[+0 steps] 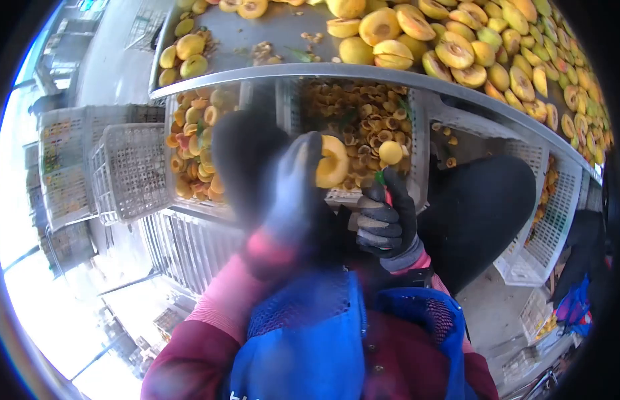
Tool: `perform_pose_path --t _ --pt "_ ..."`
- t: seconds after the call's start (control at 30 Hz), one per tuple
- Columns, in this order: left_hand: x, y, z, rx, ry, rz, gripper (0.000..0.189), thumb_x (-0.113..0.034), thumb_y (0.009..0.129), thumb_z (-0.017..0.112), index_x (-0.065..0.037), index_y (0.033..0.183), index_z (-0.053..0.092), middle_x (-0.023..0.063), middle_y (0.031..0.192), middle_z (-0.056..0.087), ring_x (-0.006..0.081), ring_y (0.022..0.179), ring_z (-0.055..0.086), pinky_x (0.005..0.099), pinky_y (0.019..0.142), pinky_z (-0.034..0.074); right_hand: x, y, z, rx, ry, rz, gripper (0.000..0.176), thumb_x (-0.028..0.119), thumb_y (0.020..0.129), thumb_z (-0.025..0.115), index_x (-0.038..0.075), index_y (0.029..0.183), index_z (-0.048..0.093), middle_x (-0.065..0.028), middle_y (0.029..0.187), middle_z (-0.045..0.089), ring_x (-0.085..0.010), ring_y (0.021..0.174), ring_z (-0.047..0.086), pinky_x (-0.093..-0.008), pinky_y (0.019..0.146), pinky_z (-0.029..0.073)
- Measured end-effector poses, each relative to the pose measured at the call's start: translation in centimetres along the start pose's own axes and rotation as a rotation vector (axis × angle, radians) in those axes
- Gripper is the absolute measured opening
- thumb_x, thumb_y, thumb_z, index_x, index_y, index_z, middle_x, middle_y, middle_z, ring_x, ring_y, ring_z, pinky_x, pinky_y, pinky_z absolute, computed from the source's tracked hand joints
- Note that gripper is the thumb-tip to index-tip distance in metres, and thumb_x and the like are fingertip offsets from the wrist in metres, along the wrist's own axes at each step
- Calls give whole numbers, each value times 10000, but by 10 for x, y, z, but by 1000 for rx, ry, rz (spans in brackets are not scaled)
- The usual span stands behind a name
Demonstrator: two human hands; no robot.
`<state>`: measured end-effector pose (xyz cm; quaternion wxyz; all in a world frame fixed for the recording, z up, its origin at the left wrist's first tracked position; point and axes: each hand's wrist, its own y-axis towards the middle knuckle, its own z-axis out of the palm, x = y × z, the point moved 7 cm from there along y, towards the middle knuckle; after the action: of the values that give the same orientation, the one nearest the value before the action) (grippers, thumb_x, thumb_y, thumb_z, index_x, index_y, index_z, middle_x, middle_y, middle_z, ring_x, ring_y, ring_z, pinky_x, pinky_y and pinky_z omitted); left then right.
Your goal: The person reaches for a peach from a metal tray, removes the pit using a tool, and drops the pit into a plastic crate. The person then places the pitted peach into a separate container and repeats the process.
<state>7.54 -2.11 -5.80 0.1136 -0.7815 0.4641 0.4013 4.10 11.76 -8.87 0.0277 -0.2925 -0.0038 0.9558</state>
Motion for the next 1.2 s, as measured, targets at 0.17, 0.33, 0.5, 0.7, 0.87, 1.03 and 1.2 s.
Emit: perform_pose_path --t 0.17,0.33,0.5,0.7,0.87,1.03,1.2 --pt "48 9 -149 -373 510 197 338 -144 858 629 -3 1151 540 116 1022 630 241 895 612 335 795 497 7 3 0 -118 -232 -6 526 508 982 313 54 937 575 20 558 345 -73 386 303 -216 317 263" --pt "246 -68 -249 -935 -232 -626 473 -281 857 642 34 1180 500 124 1053 594 229 888 582 327 780 478 39 -7 -34 -215 -211 -26 498 501 979 334 68 953 578 36 576 327 -68 396 257 -227 359 256" --pt "275 -97 -228 -1052 196 -761 515 -375 881 623 33 1173 510 180 1047 594 248 892 571 331 814 470 53 -5 -58 -416 -201 -78 521 546 950 370 82 970 607 68 570 294 -58 406 232 -253 416 272" --pt "311 -29 -165 -708 579 -579 786 -490 815 632 -87 1408 310 198 1417 345 376 1287 330 484 1033 318 61 5 -84 -826 -356 -158 359 560 916 439 224 896 566 73 501 253 -71 356 223 -229 347 196" --pt "339 -2 -178 -579 763 -644 820 -529 713 676 -230 1403 348 126 1421 332 410 1194 385 510 984 351 66 11 -97 -986 -450 -215 377 568 918 421 226 881 576 71 511 266 -75 366 249 -226 347 218" --pt "347 4 -195 -534 745 -583 664 -427 735 669 -225 1327 447 123 1305 439 372 1135 435 506 923 385 69 13 -111 -1080 -595 -202 378 550 917 449 198 823 554 69 507 296 -75 372 285 -224 339 226" --pt "365 43 -221 -600 648 -345 609 -434 755 644 -214 1299 482 131 1272 477 348 1120 468 505 929 376 59 26 -112 -1058 -666 -133 369 532 922 455 191 819 551 64 516 325 -81 378 304 -229 340 246"
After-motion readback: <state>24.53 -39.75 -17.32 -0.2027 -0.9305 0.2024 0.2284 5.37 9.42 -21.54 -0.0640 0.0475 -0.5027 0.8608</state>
